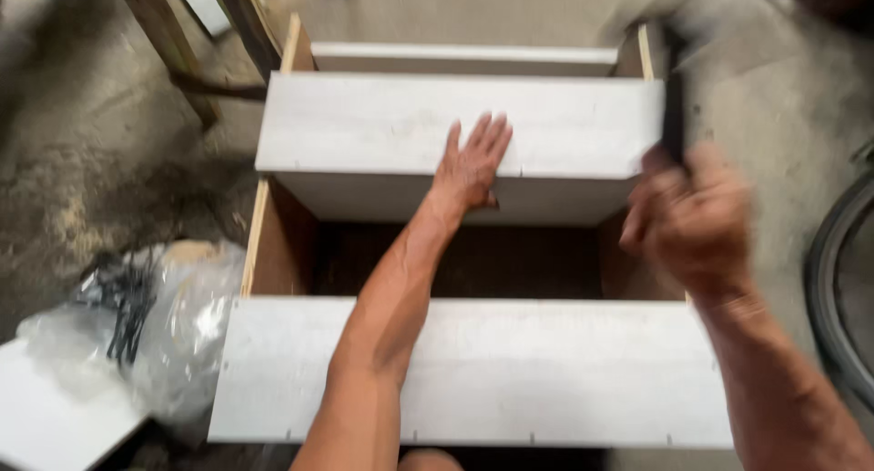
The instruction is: The person assembles a wooden shelf by aligning wood panels and hammering nails into the pre-marked holes to secure the shelves to the frame, using a hammer to drive multiple nails into the top shelf while sitting on the floor.
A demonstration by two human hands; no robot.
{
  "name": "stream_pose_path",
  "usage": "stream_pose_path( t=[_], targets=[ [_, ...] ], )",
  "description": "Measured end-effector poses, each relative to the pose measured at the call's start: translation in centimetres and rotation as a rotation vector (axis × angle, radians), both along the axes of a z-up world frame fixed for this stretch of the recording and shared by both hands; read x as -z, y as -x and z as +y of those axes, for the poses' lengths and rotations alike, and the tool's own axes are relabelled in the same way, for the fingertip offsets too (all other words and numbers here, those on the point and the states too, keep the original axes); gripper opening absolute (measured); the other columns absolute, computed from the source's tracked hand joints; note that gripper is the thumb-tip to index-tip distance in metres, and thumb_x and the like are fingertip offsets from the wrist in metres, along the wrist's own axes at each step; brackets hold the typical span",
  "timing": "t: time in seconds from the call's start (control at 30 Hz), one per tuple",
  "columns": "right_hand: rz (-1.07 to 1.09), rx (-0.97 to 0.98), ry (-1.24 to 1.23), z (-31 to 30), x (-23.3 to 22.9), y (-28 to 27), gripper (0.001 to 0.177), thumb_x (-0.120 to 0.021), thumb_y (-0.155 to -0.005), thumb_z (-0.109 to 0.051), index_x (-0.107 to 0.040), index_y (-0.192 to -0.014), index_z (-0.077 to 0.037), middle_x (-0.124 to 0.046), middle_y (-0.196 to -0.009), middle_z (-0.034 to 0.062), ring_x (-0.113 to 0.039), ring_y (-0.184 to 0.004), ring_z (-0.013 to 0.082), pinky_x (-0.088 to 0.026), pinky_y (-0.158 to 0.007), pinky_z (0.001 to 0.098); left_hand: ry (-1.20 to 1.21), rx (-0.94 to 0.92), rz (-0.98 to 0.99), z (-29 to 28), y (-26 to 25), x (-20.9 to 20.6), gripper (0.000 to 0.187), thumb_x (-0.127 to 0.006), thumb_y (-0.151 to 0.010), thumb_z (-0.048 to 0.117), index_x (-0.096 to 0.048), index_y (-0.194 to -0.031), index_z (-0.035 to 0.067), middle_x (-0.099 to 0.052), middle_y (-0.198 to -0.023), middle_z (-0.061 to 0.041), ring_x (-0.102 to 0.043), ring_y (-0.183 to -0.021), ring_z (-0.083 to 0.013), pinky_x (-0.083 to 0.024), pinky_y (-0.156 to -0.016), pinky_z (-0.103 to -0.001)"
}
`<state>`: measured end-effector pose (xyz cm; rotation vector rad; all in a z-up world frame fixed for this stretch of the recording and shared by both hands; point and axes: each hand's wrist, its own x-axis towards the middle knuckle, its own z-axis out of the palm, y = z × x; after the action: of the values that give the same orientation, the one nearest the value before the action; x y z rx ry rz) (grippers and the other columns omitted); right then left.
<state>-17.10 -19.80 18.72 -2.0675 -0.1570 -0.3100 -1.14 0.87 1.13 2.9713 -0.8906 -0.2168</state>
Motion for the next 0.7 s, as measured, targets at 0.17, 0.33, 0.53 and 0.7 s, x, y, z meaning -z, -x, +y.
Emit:
stream_pose_path(
  t=[0.17,0.33,0.53,0.7],
  targets=[
    [0.093,0.001,0.266,2.0,5.4,-1.6,0.031,-0.052,-0.109,-0.029,-0.054,-0.089,-0.006,-0.056,-0.057,0.0016,-0.059,-0.050,0.0129,-0.048,-0.045,0.0285,0.065,-0.016,-0.040,0.4,-0.2,0.3,0.142,-0.095,-0.052,0.052,-0.011,-0.162,0.018,-0.008,-0.170,-0.001,-0.006,-0.156,-0.0231,-0.009,-0.127,-0.055],
    [0.388,0.067,0.358,2.8,6.0,-1.9,0.030,-0.057,-0.104,-0.029,-0.056,-0.086,-0.004,-0.054,-0.054,0.0035,-0.056,-0.045,0.0163,-0.046,-0.041,0.0347,0.068,-0.035,-0.025,0.6,-0.6,-1.4,0.138,-0.096,-0.057,0.048,-0.012,-0.162,0.017,-0.007,-0.170,-0.001,-0.006,-0.157,-0.0235,-0.009,-0.127,-0.055],
    [-0.396,0.102,-0.317,1.2,3.5,-1.0,0.035,-0.053,-0.109,-0.037,-0.054,-0.083,-0.013,-0.053,-0.055,-0.0020,-0.062,-0.050,0.0069,-0.049,-0.044,0.0277,0.073,-0.008,-0.037,0.9,0.3,-0.1,0.135,-0.096,-0.060,0.047,-0.013,-0.162,0.016,-0.008,-0.170,-0.003,-0.007,-0.157,-0.0243,-0.009,-0.126,-0.056],
    [0.489,0.049,0.567,3.3,7.8,-0.9,0.034,-0.060,-0.102,-0.036,-0.058,-0.089,-0.004,-0.057,-0.054,0.0027,-0.063,-0.051,0.0185,-0.046,-0.044,0.0329,0.111,-0.027,-0.045,1.0,-0.3,-0.6,0.135,-0.096,-0.059,0.047,-0.012,-0.162,0.018,-0.008,-0.170,-0.001,-0.006,-0.156,-0.0226,-0.008,-0.128,-0.055]
  ],
)
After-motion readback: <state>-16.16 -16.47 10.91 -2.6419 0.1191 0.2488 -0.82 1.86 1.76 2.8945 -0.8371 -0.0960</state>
